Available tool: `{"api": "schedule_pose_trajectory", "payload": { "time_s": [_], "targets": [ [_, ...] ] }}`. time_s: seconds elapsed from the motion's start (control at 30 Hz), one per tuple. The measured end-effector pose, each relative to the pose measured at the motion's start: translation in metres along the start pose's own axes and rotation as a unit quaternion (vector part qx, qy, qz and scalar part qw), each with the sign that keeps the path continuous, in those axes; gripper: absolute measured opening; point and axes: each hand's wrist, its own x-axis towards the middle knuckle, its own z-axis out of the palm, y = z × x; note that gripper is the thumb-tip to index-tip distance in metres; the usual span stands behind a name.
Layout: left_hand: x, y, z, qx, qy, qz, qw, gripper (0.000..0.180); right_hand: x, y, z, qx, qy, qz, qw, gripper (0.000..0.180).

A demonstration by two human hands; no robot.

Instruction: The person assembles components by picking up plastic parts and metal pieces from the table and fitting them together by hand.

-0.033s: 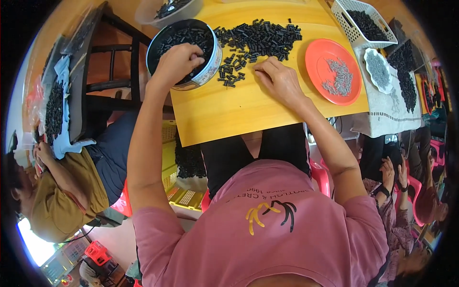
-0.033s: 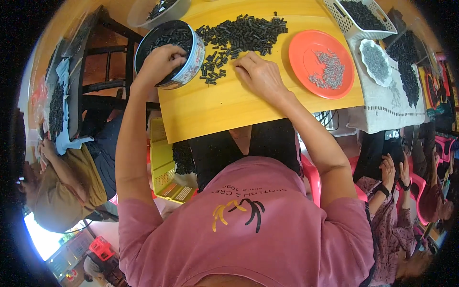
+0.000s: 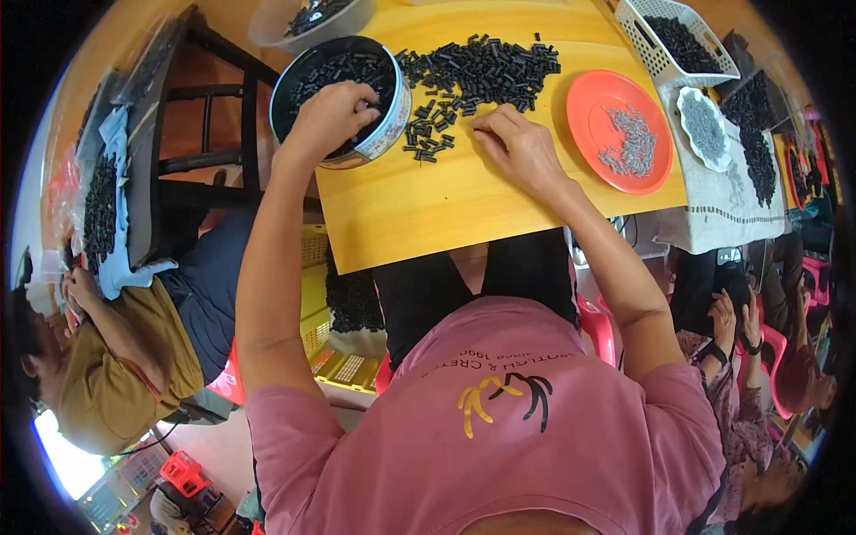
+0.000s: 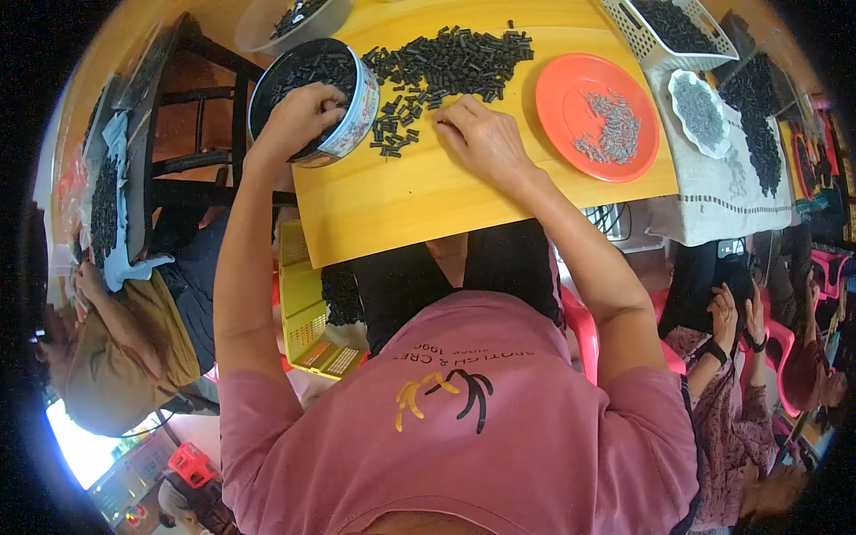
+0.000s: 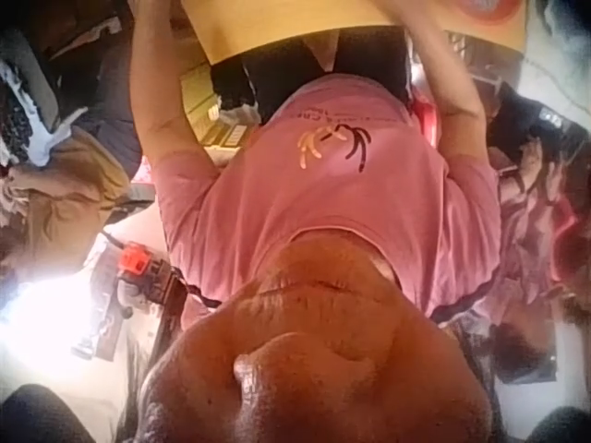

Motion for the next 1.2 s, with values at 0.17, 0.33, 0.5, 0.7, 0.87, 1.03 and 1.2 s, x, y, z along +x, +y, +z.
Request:
{"api": "schedule_pose_trajectory", "payload": {
  "time_s": [0.17,0.33,0.5,0.7,0.87,1.03,1.2],
  "targets": [
    [0.011,0.001,0.004,0.028,-0.03,0.002,0.999,0.019,-0.003,0.0,-0.007,0.026,0.016,0.021,0.999,0.011],
    [0.01,-0.012,0.011,-0.006,0.029,0.066,0.997,0.015,-0.004,-0.003,-0.002,-0.045,0.024,-0.002,0.999,0.013],
    [-0.008,-0.018,0.003,-0.106,0.141,0.005,0.984,0.018,-0.007,-0.011,-0.01,-0.016,0.001,0.007,1.0,0.018],
    [-0.033,0.021,-0.019,-0.373,0.157,-0.115,0.907,0.02,-0.023,0.017,-0.09,-0.077,0.047,0.062,0.994,0.015],
    [-0.065,0.052,-0.014,-0.479,0.134,-0.065,0.865,0.022,-0.036,0.065,-0.165,-0.175,-0.011,0.149,0.973,0.016],
    [-0.071,0.088,0.022,-0.605,0.067,-0.077,0.79,0.028,-0.052,0.072,-0.176,-0.193,-0.107,0.124,0.967,0.016],
    [-0.066,0.111,0.058,-0.678,0.028,-0.053,0.732,0.025,-0.053,0.075,-0.161,-0.248,-0.145,0.118,0.95,0.014]
  ]
}}
